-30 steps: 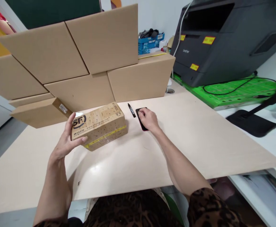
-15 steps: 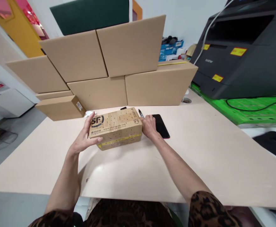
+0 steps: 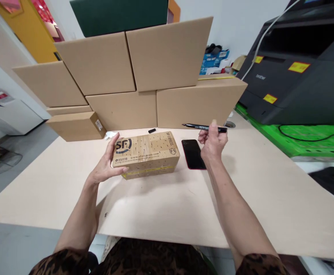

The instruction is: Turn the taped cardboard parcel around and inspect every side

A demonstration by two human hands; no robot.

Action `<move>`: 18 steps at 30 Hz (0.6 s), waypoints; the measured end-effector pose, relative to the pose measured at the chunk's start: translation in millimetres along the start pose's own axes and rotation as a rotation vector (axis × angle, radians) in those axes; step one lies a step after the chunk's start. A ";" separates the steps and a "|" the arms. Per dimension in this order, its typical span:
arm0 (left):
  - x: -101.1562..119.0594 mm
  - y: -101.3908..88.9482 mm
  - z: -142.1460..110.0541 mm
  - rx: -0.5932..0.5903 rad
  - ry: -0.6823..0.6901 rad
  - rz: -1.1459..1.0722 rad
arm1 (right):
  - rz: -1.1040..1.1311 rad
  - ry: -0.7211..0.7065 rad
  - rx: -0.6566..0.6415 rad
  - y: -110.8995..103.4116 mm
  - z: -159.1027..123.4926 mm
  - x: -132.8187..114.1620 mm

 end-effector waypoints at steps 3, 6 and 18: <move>-0.1 1.4 0.7 0.003 0.011 0.008 | 0.193 0.073 -0.009 1.3 -1.5 -20.0; 1.5 3.0 1.1 -0.001 0.025 0.017 | 0.305 0.097 -0.061 4.6 -12.1 -39.9; 11.0 6.6 2.4 -0.042 0.106 0.070 | 0.269 0.016 -0.444 41.3 -75.0 -97.6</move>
Point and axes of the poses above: each hand's wrist, its own z-axis towards the middle knuckle, its own y-axis out of the palm, x = y × z, the point moved 7 cm from there along z, towards the middle knuckle, and after that the axes turned 1 degree about -y, right-handed, at the moved point
